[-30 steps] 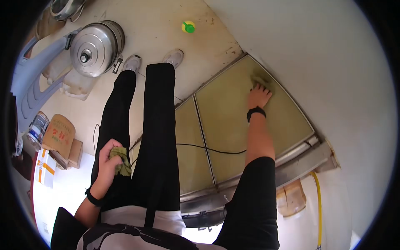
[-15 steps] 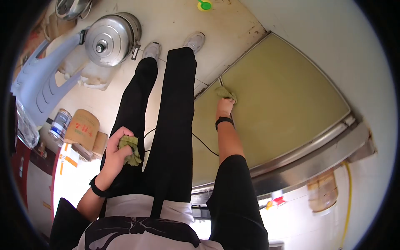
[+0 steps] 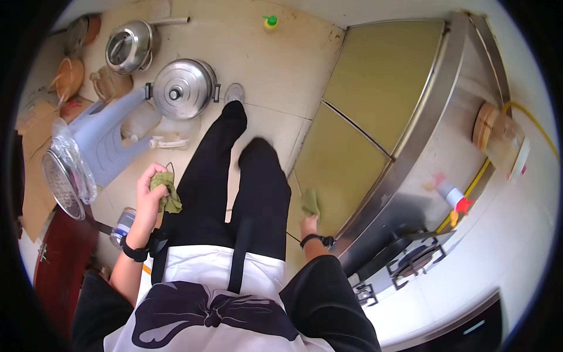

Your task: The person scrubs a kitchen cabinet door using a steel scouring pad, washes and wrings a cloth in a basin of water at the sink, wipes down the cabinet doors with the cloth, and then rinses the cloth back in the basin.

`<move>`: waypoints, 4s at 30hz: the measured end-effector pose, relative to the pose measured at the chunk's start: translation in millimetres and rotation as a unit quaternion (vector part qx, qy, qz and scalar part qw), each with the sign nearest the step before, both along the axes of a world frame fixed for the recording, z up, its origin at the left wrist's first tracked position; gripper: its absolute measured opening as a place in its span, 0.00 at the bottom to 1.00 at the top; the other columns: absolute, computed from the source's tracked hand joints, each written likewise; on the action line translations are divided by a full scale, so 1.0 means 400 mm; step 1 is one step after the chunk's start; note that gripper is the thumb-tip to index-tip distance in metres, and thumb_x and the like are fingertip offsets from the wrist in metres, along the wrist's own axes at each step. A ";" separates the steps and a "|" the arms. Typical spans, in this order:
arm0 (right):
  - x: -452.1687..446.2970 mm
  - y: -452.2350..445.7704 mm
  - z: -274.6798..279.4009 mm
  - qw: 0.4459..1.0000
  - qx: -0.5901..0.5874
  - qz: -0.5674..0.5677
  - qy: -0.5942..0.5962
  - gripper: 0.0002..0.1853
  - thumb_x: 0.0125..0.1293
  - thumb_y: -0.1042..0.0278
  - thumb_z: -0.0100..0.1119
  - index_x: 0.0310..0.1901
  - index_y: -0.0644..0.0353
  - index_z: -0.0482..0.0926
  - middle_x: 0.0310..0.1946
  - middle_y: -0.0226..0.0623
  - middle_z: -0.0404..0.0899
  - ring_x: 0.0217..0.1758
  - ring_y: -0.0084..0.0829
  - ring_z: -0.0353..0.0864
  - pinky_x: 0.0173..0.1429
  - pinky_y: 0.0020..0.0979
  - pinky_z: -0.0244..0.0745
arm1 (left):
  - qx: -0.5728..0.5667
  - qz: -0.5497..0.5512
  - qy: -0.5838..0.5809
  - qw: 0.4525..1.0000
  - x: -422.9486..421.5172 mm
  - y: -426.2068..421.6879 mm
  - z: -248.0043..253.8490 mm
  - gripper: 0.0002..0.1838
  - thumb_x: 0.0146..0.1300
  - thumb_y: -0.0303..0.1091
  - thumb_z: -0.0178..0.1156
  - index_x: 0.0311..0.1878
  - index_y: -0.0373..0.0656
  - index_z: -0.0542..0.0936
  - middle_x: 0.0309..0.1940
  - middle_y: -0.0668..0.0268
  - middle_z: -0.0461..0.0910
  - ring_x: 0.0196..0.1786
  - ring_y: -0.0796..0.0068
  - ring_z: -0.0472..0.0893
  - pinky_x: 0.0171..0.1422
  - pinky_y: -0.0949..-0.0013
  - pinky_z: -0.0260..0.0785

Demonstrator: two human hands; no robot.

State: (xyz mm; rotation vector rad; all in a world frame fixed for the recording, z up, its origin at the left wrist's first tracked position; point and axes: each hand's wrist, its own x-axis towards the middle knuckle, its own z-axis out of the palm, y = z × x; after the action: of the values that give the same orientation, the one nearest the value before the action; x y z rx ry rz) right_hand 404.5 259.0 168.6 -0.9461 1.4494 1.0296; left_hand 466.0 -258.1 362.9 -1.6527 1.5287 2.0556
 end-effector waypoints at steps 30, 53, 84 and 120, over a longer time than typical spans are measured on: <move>0.759 -0.125 0.061 0.578 -0.380 -0.684 0.232 0.07 0.46 0.69 0.55 0.27 0.59 0.81 0.26 0.49 0.79 0.31 0.45 0.79 0.36 0.41 0.72 | -0.088 -0.348 0.250 0.899 0.517 0.146 0.342 0.13 0.47 0.22 0.54 0.39 0.38 0.73 0.32 0.62 0.75 0.34 0.68 0.76 0.42 0.70 0.69; 2.233 -0.648 0.150 0.216 -0.244 -0.859 0.395 0.11 0.49 0.69 0.50 0.27 0.68 0.80 0.29 0.51 0.79 0.33 0.50 0.79 0.38 0.40 0.73 | 0.395 -0.298 -0.088 0.864 0.773 0.156 0.347 0.07 0.56 0.32 0.49 0.33 0.41 0.75 0.29 0.66 0.77 0.31 0.70 0.75 0.34 0.70 0.73; 2.159 -0.201 0.184 -0.180 -0.138 -0.843 0.488 0.13 0.50 0.72 0.52 0.37 0.68 0.79 0.30 0.45 0.80 0.35 0.37 0.80 0.42 0.35 0.73 | 0.338 -0.714 0.049 0.612 0.697 0.827 0.304 0.19 0.57 0.20 0.56 0.51 0.31 0.65 0.44 0.49 0.74 0.46 0.56 0.78 0.51 0.64 0.76; 1.884 1.295 0.580 -0.147 -0.455 -0.690 0.543 0.15 0.59 0.73 0.53 0.49 0.65 0.74 0.44 0.47 0.79 0.49 0.39 0.78 0.50 0.33 0.72 | 0.222 -0.866 0.064 0.443 1.107 2.227 0.125 0.34 0.62 0.46 0.51 0.69 0.56 0.52 0.69 0.62 0.51 0.68 0.61 0.58 0.68 0.51 0.47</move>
State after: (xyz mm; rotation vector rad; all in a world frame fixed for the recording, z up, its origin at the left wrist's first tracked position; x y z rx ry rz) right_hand 1158.1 777.2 400.7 -1.2510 -1.7909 1.3161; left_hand 908.7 632.8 412.7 0.5529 1.2175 0.9034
